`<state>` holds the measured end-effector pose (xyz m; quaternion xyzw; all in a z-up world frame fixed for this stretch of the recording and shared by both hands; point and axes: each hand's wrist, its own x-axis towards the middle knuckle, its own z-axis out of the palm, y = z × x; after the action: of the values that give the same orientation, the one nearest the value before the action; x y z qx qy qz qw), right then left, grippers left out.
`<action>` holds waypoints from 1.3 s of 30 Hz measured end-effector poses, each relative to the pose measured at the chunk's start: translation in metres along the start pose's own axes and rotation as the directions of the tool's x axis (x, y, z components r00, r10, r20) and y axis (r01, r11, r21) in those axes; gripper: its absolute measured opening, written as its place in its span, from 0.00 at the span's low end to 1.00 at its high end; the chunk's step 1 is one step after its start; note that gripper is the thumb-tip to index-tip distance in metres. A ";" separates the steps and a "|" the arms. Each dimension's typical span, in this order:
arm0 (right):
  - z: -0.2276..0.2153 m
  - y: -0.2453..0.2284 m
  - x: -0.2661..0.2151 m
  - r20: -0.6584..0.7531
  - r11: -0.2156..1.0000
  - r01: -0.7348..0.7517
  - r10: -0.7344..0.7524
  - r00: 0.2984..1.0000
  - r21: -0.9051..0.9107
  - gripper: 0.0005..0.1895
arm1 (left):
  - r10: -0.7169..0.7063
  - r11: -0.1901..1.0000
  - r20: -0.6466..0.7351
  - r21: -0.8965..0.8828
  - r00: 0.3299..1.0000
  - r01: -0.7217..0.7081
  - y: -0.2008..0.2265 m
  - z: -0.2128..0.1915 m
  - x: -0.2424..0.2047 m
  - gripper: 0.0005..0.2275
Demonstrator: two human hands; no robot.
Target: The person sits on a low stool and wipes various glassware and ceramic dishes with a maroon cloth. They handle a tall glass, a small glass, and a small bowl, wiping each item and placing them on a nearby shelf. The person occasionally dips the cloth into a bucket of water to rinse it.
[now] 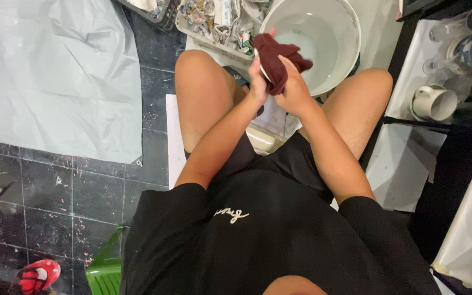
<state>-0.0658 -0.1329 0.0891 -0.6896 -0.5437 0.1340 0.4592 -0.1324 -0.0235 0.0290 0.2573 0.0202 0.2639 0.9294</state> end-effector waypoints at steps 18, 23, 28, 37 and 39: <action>-0.013 -0.026 0.009 -0.199 0.996 -0.091 0.089 0.976 0.000 0.40 | 0.105 0.988 -0.238 -0.090 0.966 -0.129 -0.004 -0.039 0.010 0.33; -0.021 -0.030 0.014 -0.137 0.984 -0.094 0.074 0.988 -0.152 0.48 | -0.052 0.998 -0.166 -0.043 0.985 0.046 -0.030 -0.061 0.007 0.32; -0.032 -0.022 0.012 -0.014 0.970 -0.072 0.070 0.997 -0.230 0.47 | -0.276 0.958 -0.075 0.062 0.958 0.281 -0.037 -0.053 0.005 0.32; -0.018 -0.016 -0.004 -0.019 0.996 -0.065 0.066 0.998 0.060 0.48 | -0.345 0.864 -0.035 0.378 0.938 0.332 -0.038 -0.045 0.002 0.36; -0.013 -0.017 -0.007 -0.041 0.996 -0.045 0.048 0.998 0.075 0.46 | -0.253 0.920 -0.055 0.296 0.966 0.258 -0.039 -0.043 0.004 0.35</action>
<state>-0.0702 -0.1453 0.1071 -0.6874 -0.5121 0.1497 0.4927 -0.1177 -0.0297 -0.0271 0.3887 0.1006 0.1364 0.9056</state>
